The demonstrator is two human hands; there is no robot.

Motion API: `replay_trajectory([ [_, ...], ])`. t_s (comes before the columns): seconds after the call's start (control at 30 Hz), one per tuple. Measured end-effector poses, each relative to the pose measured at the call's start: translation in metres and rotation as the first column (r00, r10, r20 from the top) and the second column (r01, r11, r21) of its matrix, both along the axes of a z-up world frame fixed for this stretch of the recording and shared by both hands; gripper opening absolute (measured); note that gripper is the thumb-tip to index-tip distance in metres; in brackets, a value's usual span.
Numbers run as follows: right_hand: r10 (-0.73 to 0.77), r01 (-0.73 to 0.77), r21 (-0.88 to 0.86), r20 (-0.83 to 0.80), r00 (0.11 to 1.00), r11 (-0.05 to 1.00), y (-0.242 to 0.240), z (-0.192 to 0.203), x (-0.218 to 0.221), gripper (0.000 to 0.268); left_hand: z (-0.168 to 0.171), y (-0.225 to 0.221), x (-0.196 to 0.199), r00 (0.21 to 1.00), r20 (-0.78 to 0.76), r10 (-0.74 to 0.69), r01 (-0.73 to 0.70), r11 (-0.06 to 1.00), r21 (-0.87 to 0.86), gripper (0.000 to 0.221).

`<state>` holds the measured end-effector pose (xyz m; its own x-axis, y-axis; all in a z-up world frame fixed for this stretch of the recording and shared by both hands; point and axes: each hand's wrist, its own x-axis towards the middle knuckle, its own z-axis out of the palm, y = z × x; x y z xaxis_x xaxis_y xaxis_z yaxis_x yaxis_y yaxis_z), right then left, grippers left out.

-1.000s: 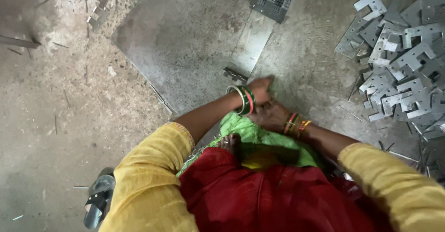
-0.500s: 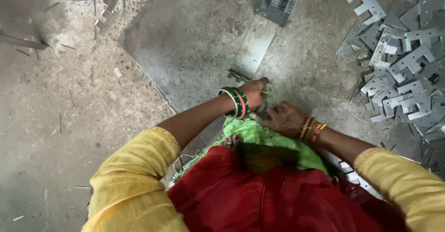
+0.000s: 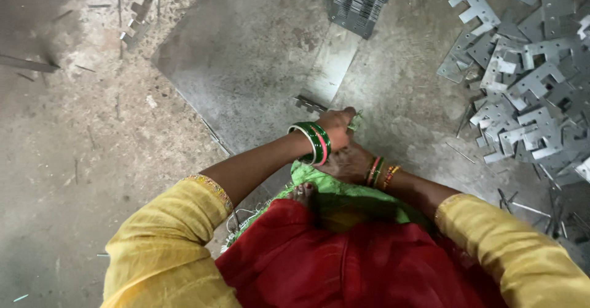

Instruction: The person stacks metal plates by hand, wipes them with a green cloth, and uses a small hand tool to scrape and clean the edges of individual stamps on the floor.

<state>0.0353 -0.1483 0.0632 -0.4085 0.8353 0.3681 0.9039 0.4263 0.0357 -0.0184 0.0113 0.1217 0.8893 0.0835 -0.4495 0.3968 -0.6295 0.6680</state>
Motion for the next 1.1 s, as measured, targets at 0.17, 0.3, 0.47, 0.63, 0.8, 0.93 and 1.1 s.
replay_trajectory([
  [0.17,0.03,-0.005,-0.431,0.05,0.998,0.902,-0.018,0.026,0.037,0.052,-0.019,0.0,-0.017,0.972,0.208,0.113,-0.105,0.993,-0.047,0.037],
  [0.3,-0.007,0.021,-0.195,0.071,0.997,0.981,-0.005,0.013,0.039,0.062,0.004,-0.001,0.023,0.99,0.075,0.116,-0.121,0.99,0.068,0.042],
  [0.47,0.027,0.106,-0.412,0.304,0.952,0.905,-0.045,0.066,0.126,0.075,0.087,0.129,0.049,0.713,0.634,0.3,-0.417,0.908,0.038,0.055],
  [0.63,-0.272,0.26,-0.167,-0.054,0.961,0.951,-0.116,0.07,0.155,0.048,0.065,0.117,0.039,0.621,0.775,0.119,-0.332,0.936,0.122,0.055],
  [0.8,-0.405,0.616,-0.67,0.469,0.784,0.415,-0.237,0.078,0.162,0.055,0.071,0.085,0.04,0.834,0.087,0.545,-0.438,0.75,-0.496,0.073],
  [0.93,-0.42,0.683,-0.718,0.584,0.695,0.131,-0.264,0.097,0.137,0.061,0.077,0.066,0.056,0.903,0.024,0.43,-0.347,0.758,-0.552,0.082],
  [1.1,-0.843,0.707,-0.663,0.216,0.493,0.244,-0.224,0.164,0.122,0.069,0.055,0.038,0.083,0.971,0.231,0.06,0.011,0.956,-0.292,0.053],
])
